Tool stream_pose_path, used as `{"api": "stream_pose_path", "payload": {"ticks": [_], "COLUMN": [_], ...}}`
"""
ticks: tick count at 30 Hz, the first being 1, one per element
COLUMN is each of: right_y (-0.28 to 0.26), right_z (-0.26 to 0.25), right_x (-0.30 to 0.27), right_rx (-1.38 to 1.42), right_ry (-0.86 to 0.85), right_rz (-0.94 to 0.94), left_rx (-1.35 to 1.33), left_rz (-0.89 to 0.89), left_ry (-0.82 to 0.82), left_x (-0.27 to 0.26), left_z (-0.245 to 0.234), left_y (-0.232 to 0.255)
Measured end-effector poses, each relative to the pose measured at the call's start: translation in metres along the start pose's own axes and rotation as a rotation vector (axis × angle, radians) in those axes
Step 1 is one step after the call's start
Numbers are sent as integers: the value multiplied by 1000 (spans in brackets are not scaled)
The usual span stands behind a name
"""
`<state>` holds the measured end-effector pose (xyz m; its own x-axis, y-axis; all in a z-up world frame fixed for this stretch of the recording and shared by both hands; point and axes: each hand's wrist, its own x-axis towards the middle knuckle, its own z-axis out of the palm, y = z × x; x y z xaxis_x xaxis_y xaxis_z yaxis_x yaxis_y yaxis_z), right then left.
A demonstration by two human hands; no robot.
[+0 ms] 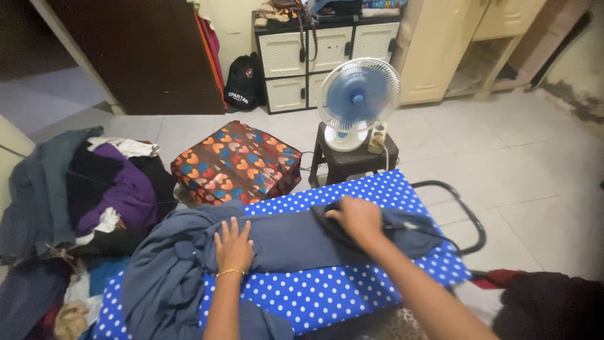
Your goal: The person irons a blue garment on a polka-dotted ironing board. They repeatedly smooth and reposition the fabric while using a black iron to press different sections.
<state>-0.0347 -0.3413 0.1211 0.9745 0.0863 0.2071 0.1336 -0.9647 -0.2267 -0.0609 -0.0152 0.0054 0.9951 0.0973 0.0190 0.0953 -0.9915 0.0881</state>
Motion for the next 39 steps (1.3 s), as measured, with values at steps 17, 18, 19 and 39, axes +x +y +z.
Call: {"api": "stream_pose_path", "payload": {"ticks": [17,18,19,39], "right_y": [144,150,159,279], "right_z": [-22,-30,-40,-7], "right_x": [11,16,18,7], "right_rx": [-89,-55,-36,-135], "right_ry": [-74,-114,-105,96], "right_rz": [380,414,440,607], "left_rx": [-367,-377,-387,-473], "left_rz": [466,473,475,537], "left_ry": [257,175,96,20], "left_x": [-65,-73,-79,-101], "left_z": [-21,-20,-20,-22], "left_y": [237,245,251,234]}}
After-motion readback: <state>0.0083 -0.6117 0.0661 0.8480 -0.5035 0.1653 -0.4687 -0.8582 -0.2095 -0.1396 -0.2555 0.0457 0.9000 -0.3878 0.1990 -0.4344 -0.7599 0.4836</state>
